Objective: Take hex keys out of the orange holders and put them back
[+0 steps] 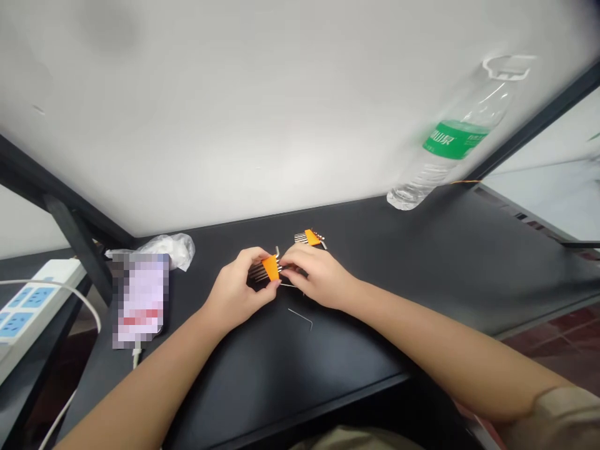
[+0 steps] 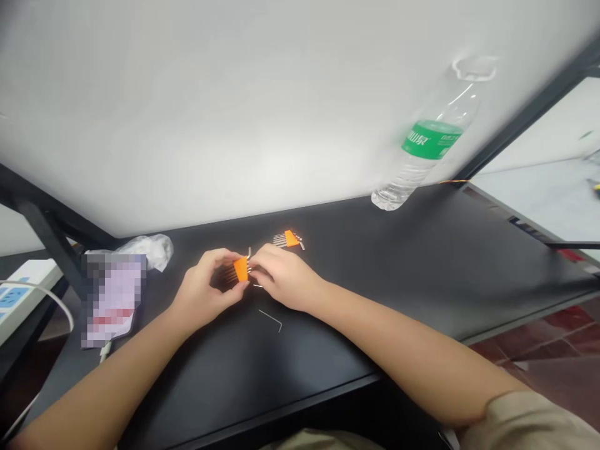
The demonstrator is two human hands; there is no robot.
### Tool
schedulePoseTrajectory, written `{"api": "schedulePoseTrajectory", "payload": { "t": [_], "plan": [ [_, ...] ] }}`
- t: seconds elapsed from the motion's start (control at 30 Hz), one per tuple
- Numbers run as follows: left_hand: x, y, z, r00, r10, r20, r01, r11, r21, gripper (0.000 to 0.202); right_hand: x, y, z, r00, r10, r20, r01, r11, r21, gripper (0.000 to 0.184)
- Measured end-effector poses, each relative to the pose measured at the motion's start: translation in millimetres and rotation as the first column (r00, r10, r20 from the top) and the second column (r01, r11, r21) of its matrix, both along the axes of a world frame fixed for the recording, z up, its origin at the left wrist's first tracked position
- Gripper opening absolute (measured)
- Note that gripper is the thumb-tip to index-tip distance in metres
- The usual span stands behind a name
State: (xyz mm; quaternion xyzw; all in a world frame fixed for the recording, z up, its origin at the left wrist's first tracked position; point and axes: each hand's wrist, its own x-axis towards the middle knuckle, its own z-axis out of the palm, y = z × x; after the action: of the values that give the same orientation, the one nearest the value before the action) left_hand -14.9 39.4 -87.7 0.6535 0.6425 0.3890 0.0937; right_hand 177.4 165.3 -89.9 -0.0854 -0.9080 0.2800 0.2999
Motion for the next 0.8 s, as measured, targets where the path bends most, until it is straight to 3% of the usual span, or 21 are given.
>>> {"api": "schedulePoseTrajectory", "payload": {
  "t": [0.2,0.4,0.53,0.63,0.7,0.8],
  "plan": [
    [0,0,-1.6,0.999,0.03,0.019,-0.031,0.998,0.05,0.048,-2,-3,-0.1,0.995,-0.078,-0.064,0.083,0.993,0.081,0.012],
    [1,0,-2.8,0.997,0.003,0.073,-0.005,0.999,0.034,0.047,-3,-3,-0.2,0.995,0.015,-0.101,-0.004,0.994,0.107,0.019],
    [0,1,-3.0,0.977,-0.043,0.208,0.035,0.999,0.041,0.045,0,5,2.0,0.991,0.061,-0.122,-0.055,0.997,0.053,0.02],
    [0,2,-1.2,0.946,-0.097,0.31,0.093,0.995,0.027,0.045,3,10,2.9,0.991,0.063,-0.118,-0.071,0.995,-0.066,0.015],
    [0,1,0.9,0.908,-0.159,0.388,0.174,0.985,-0.006,0.047,4,12,2.4,0.993,0.092,-0.07,-0.107,0.962,-0.251,0.008],
    [2,-1,3.7,0.846,-0.231,0.48,0.287,0.957,-0.046,0.051,5,16,0.5,0.989,0.148,0.017,-0.109,0.797,-0.594,0.02]
  ]
}}
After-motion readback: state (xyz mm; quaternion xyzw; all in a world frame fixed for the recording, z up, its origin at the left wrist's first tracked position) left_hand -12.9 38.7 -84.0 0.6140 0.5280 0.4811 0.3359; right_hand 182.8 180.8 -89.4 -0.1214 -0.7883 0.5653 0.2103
